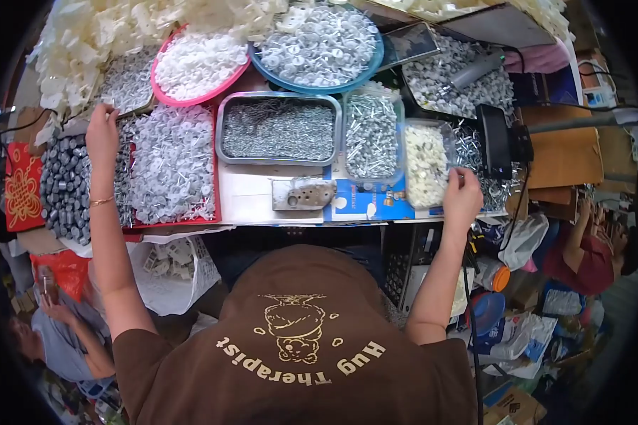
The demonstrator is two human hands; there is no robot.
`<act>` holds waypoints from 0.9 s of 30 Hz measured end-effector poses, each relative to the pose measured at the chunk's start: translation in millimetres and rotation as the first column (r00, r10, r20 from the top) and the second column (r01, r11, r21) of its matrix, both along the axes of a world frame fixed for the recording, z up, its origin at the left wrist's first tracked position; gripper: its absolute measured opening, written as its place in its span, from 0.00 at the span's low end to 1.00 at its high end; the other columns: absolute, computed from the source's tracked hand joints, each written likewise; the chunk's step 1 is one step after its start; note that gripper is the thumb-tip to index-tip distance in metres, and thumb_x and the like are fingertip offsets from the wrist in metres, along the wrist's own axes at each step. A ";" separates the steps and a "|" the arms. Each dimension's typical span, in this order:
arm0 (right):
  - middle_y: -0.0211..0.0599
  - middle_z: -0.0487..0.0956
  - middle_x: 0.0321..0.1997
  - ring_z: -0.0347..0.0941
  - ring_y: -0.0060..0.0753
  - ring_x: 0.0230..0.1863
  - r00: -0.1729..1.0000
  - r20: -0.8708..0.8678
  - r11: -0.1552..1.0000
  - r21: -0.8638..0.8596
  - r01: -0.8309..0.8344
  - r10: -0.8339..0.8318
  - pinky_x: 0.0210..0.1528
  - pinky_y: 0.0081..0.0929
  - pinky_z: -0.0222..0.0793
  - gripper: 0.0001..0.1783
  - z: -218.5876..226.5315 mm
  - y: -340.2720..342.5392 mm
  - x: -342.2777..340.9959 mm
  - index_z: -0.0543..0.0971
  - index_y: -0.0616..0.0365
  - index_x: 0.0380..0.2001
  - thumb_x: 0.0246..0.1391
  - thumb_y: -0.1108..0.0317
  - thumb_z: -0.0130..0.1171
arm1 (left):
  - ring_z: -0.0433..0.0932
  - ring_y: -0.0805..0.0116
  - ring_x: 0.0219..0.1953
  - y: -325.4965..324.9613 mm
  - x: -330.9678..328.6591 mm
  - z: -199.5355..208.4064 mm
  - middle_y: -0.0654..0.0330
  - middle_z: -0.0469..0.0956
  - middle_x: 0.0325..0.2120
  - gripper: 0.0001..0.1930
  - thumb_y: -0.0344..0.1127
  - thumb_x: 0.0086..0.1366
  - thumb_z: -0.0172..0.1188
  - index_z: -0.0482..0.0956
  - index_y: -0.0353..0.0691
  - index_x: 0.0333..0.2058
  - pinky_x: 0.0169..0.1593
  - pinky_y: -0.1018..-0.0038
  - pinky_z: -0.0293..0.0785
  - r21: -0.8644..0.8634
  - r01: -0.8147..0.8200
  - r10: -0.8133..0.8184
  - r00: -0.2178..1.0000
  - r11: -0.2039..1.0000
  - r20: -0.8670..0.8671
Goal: Assembling small plastic components onto cards and using a handheld tool to finish the packaging.
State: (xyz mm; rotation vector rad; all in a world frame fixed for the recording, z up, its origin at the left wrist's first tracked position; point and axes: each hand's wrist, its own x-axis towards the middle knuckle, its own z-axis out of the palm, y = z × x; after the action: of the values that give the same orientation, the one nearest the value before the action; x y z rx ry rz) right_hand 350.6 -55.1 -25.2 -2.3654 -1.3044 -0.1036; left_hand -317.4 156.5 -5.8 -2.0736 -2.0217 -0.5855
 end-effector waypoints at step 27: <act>0.40 0.84 0.27 0.82 0.46 0.30 0.998 0.061 0.998 0.046 0.033 -0.036 0.36 0.41 0.75 0.10 20.6 48.8 5.0 0.84 0.50 0.42 0.61 0.61 0.59 | 0.79 0.52 0.55 -154.0 216.3 59.5 0.47 0.77 0.56 0.05 0.22 0.58 0.59 0.78 0.36 0.34 0.54 0.66 0.79 -0.065 0.756 -0.672 0.615 0.652 0.414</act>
State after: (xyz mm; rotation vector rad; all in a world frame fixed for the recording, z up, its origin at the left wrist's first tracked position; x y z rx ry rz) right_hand 355.5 -6.4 -4.6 -2.3645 -1.2758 -0.2156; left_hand -101.1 2.5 53.7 -3.1506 -1.3271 -0.9364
